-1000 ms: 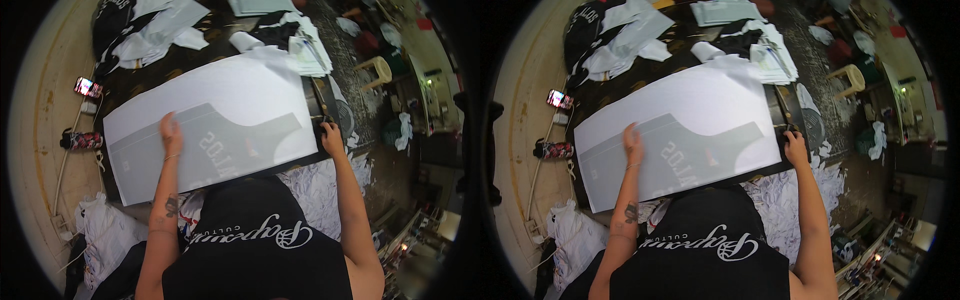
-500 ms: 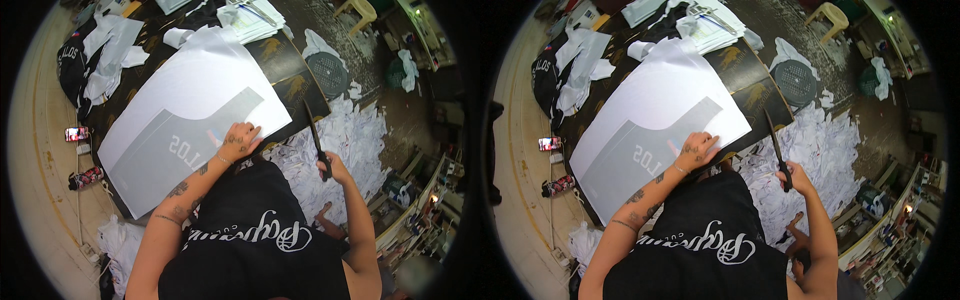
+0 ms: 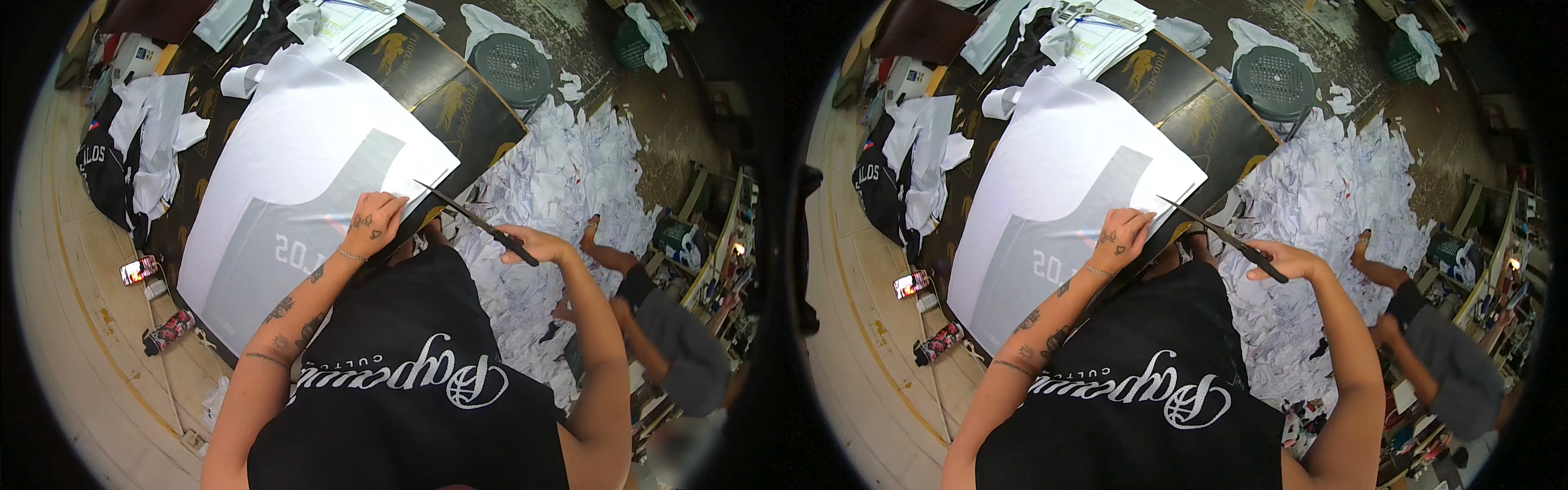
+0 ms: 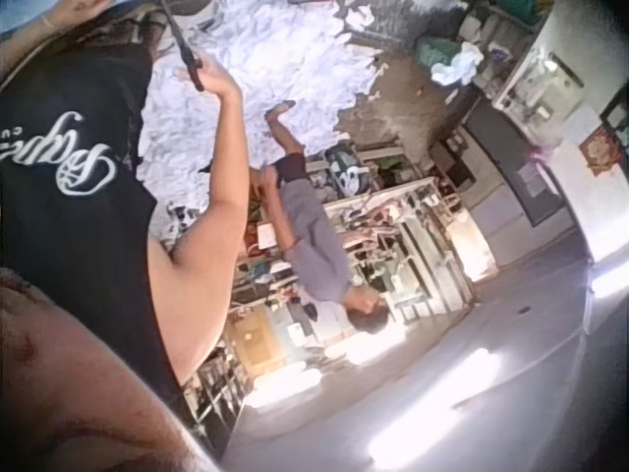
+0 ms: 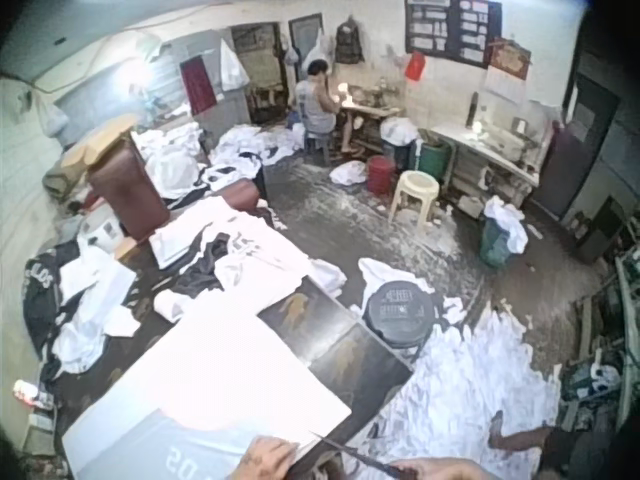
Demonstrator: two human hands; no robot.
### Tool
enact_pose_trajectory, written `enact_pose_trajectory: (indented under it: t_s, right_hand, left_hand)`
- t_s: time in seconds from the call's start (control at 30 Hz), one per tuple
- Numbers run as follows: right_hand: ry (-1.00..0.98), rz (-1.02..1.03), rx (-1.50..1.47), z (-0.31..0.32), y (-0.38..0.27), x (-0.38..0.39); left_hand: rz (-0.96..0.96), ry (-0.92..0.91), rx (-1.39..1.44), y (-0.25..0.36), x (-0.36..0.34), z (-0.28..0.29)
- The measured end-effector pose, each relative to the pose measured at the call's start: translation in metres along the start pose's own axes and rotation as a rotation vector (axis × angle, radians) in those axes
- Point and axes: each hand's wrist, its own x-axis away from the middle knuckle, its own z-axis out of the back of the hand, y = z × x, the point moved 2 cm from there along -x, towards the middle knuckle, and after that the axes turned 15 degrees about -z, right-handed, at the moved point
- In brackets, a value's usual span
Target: The person lays a black and white jersey on a table, then places a white sheet with printed numbers on top. Using scissors, they cut along the printed outline to create a number patch. The process is repeated with another jersey and sheet.
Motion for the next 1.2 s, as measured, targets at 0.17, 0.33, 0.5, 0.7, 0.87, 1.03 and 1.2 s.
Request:
enact_pose_trajectory:
  t_s: [0.17, 0.33, 0.5, 0.7, 0.87, 1.03, 1.2]
  right_hand:
    - [0.126, 0.123, 0.1, -0.011, -0.048, -0.008]
    - [0.331, 0.066, 0.048, -0.039, -0.065, -0.012]
    - [0.523, -0.086, -0.163, -0.092, -0.062, -0.015]
    - [0.656, -0.228, -0.405, -0.173, -0.099, -0.026]
    - [0.752, -0.14, -0.496, -0.19, -0.129, -0.045]
    - [0.851, -0.302, -0.256, -0.177, -0.122, -0.06]
    - [0.679, -0.344, -0.346, -0.126, -0.12, -0.006]
  left_hand:
    - [-0.065, -0.025, 0.151, 0.001, -0.001, -0.003]
    - [-0.139, -0.024, 0.071, -0.001, 0.011, 0.005]
    - [-0.233, -0.104, 0.094, -0.018, 0.025, 0.012]
    - [-0.267, -0.108, 0.091, -0.027, 0.035, 0.007]
    - [-0.285, -0.1, 0.108, -0.031, 0.039, 0.006]
    - [-0.296, -0.081, 0.124, -0.033, 0.043, 0.008]
    - [-0.152, -0.203, 0.254, -0.04, 0.031, 0.004]
